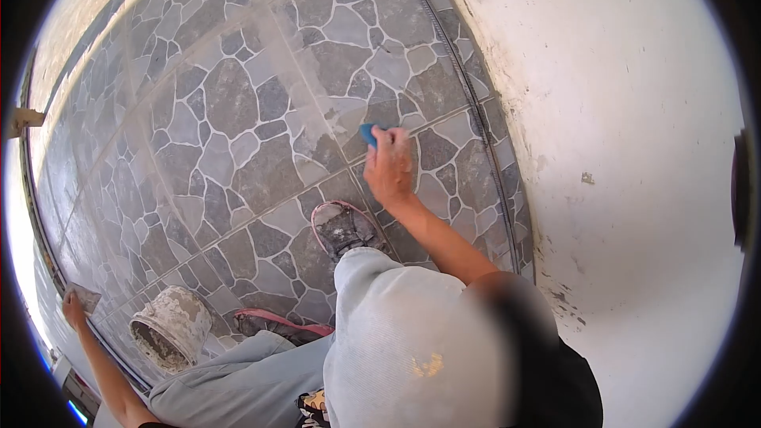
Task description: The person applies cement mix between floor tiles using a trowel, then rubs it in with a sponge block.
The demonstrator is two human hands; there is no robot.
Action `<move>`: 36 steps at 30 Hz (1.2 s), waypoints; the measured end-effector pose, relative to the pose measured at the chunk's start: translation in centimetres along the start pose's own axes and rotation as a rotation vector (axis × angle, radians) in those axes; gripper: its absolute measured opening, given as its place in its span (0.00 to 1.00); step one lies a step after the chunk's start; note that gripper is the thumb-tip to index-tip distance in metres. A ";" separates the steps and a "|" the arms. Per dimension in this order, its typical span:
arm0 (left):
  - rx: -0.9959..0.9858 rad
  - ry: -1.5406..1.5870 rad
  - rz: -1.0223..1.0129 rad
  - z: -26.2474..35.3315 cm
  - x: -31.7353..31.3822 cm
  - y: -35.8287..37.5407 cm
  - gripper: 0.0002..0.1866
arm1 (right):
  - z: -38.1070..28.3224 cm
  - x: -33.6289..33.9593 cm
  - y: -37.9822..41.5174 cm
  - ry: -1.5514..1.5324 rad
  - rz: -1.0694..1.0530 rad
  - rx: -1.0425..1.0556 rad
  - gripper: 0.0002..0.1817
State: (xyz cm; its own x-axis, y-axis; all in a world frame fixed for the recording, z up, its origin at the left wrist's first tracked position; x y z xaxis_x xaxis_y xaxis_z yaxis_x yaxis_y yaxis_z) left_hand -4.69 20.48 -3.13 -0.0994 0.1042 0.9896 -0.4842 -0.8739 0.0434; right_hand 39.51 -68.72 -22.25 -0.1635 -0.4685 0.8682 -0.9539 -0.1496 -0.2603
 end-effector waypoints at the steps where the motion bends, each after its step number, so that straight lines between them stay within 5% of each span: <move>1: -0.005 -0.025 -0.011 0.8 -0.4 -1.1 0.21 | -3.9 -1.9 0.7 -0.266 -0.209 0.165 0.18; 2: 0.001 -0.039 -0.005 1.2 0.4 -1.4 0.21 | -7.3 -2.8 1.9 -0.542 -0.421 0.326 0.17; 3: -0.035 0.044 0.017 2.1 1.0 -1.9 0.21 | -7.8 -1.4 1.6 -0.554 -0.418 0.327 0.17; 6: -0.022 0.022 0.075 2.1 2.0 0.9 0.20 | -0.9 6.3 0.2 -0.168 -0.151 0.210 0.18; 10: 0.107 -0.097 0.063 -5.5 3.3 5.4 0.20 | 6.8 10.6 7.8 0.001 -0.435 0.370 0.20; 14: 0.097 0.042 0.136 -8.7 3.2 4.6 0.22 | 1.5 3.9 4.0 -0.110 -0.310 0.570 0.17; 18: -0.041 -0.096 0.165 0.4 0.4 -0.3 0.21 | -9.3 -7.1 -12.4 -0.115 -0.055 0.753 0.08; 20: -0.108 -0.128 0.152 5.2 0.1 -0.3 0.20 | -11.7 -10.3 -21.7 0.028 0.073 0.639 0.06; 22: -0.182 -0.059 0.130 7.8 -0.1 -1.5 0.19 | -12.8 -5.7 -26.0 -0.073 0.280 0.520 0.09; 26: -0.128 -0.102 0.121 -2.8 0.7 0.4 0.18 | -5.2 4.7 -21.4 -0.024 0.309 0.446 0.24; 30: 0.105 -0.187 0.027 -11.4 4.2 7.8 0.20 | 14.6 8.9 -7.4 0.105 0.125 -0.320 0.19; 32: 0.171 -0.081 0.028 -11.8 6.0 10.5 0.20 | 17.6 8.9 -0.3 0.194 0.059 -0.618 0.19; 36: 0.159 -0.025 0.068 -8.6 6.1 7.3 0.20 | 7.7 -0.4 -8.1 0.154 0.253 -0.342 0.21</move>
State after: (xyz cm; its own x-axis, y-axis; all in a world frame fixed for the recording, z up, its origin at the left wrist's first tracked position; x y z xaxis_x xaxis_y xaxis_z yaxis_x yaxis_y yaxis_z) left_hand -16.35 18.80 2.03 -0.1053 0.0320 0.9939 -0.3332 -0.9429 -0.0049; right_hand 49.23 -74.05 -23.76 -0.4129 -0.3147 0.8547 -0.9033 0.2617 -0.3400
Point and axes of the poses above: each hand's wrist, its own y-axis away from the middle knuckle, its own x-axis out of the back of the hand, z = x × y, the point moved 7 cm from there along -y, towards the middle knuckle, and after that the axes turned 11 degrees about y, right-handed, at the moved point
